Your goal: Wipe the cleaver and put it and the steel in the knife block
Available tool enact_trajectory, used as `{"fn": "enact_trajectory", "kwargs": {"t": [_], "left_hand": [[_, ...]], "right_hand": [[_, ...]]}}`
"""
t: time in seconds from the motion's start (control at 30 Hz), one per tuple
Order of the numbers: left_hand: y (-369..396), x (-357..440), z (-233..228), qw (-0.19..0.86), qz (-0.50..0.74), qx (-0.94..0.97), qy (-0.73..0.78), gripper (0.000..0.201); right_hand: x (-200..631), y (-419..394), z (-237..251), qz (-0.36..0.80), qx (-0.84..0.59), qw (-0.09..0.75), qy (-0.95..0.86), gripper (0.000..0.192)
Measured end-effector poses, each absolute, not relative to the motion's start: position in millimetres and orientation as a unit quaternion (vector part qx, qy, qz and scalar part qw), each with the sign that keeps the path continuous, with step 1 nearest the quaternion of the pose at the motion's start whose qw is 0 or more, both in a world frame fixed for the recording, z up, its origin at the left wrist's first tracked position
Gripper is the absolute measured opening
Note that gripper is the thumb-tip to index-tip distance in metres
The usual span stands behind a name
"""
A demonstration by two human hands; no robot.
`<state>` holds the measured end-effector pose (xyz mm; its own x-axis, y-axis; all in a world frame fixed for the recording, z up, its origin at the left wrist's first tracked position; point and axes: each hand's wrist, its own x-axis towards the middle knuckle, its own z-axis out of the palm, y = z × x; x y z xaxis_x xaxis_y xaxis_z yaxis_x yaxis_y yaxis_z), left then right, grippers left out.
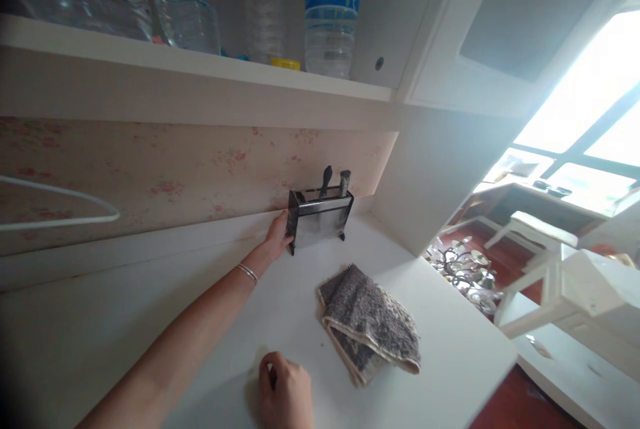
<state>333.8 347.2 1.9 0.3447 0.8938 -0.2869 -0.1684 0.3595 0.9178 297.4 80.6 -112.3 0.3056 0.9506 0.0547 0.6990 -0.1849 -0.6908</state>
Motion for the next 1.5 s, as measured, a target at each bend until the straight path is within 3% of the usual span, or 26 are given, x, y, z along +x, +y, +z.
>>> {"fn": "enact_trajectory", "kwargs": {"t": [0.23,0.63,1.5], "left_hand": [[256.5,247.7,-22.9,0.743,0.384,0.355,0.418,0.012],[116.3,77.2,-65.4,0.755,0.369,0.347,0.415,0.019],[85.8,65.4,-82.4,0.732,0.425,0.343,0.406,0.011]], "right_hand": [[297.0,77.0,-100.5,0.234,-0.731,0.343,-0.541,0.027],[293.2,74.2,-93.2,0.202,-0.755,0.279,-0.558,0.024],[286.8,54.5,-96.1,0.130,-0.726,0.255,-0.626,0.021]]}}
